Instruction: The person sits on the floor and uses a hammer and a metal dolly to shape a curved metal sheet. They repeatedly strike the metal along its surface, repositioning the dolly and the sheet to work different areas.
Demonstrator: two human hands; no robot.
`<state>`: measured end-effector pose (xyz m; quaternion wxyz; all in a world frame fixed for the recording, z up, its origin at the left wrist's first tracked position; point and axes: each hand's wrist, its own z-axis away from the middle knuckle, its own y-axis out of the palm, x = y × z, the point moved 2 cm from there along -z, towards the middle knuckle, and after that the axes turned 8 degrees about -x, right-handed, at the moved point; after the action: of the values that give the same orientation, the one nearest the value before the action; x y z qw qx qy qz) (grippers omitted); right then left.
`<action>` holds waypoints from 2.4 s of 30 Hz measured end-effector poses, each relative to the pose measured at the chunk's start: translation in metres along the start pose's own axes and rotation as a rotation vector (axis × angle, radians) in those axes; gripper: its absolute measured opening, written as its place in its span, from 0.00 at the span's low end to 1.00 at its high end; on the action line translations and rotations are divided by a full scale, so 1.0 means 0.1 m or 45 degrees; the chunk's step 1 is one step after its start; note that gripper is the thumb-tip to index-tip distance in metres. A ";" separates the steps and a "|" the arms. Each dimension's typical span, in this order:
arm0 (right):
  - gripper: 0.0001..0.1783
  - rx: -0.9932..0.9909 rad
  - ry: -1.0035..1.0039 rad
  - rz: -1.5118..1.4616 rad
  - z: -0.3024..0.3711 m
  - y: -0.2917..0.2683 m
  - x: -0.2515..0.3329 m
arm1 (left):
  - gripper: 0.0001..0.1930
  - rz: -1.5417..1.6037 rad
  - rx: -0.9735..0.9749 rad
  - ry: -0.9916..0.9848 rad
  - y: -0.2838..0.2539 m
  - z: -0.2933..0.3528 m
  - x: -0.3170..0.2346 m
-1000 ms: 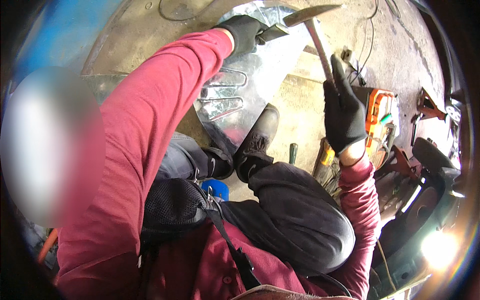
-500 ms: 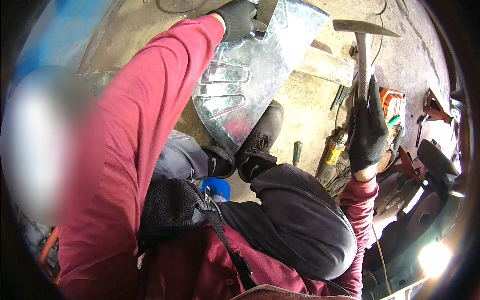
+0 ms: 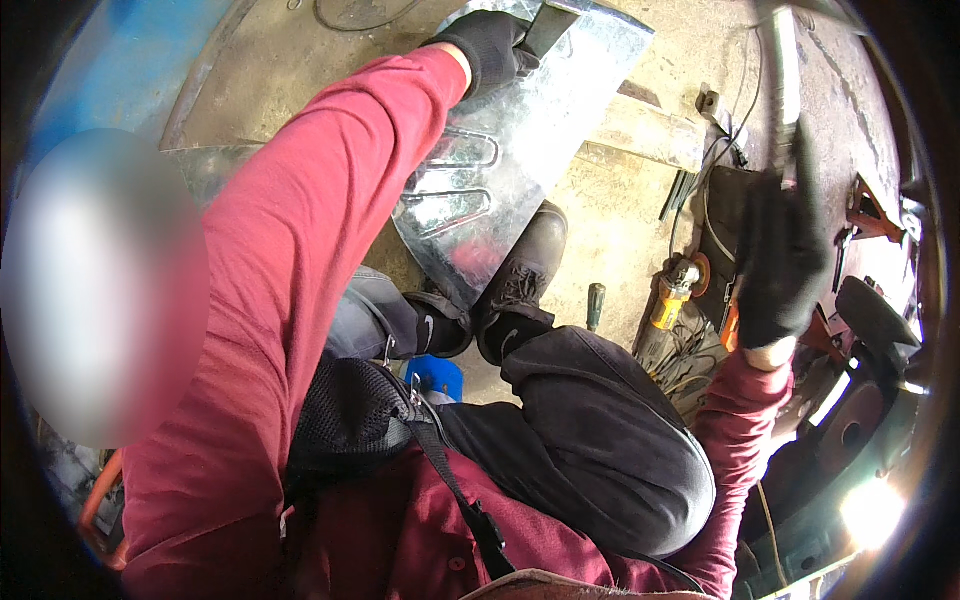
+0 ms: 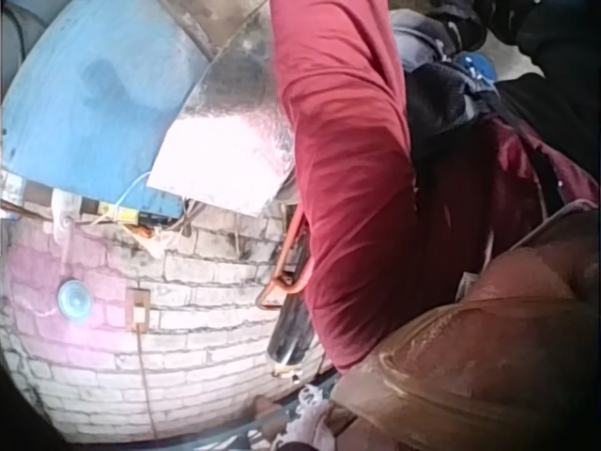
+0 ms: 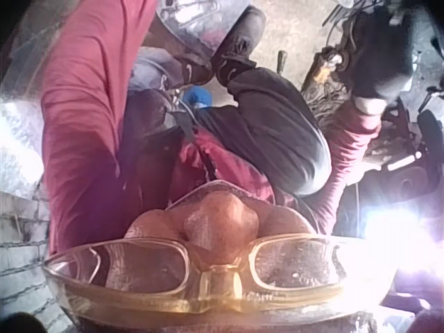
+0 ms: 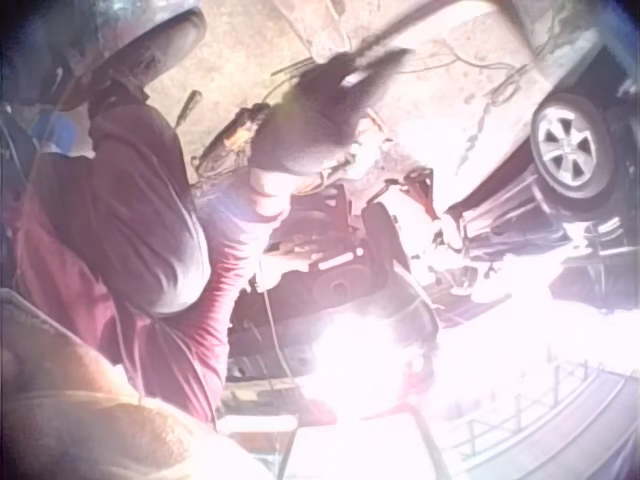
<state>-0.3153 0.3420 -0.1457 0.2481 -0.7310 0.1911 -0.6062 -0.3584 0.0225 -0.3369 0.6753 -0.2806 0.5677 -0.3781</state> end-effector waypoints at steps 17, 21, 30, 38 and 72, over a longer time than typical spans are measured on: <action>0.30 0.138 -0.212 0.211 0.08 0.39 -0.04 | 0.17 0.207 -0.164 -0.234 0.00 0.16 0.05; 0.30 0.175 -0.047 0.182 0.11 0.33 -0.08 | 0.16 0.429 -0.161 -0.168 0.04 0.15 0.08; 0.29 0.122 -0.063 0.308 0.11 0.28 -0.14 | 0.15 0.489 -0.042 -0.142 0.14 0.01 0.27; 0.28 0.038 -0.089 0.107 -0.04 0.17 0.13 | 0.16 0.128 -0.107 -0.121 0.03 0.08 0.05; 0.27 0.172 0.141 0.148 -0.01 0.33 0.03 | 0.20 0.394 -0.132 -0.414 0.12 0.10 0.11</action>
<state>-0.3149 0.3139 -0.1630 0.3205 -0.6657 0.2052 -0.6419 -0.3458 0.0193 -0.3510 0.7924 -0.2819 0.5064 -0.1901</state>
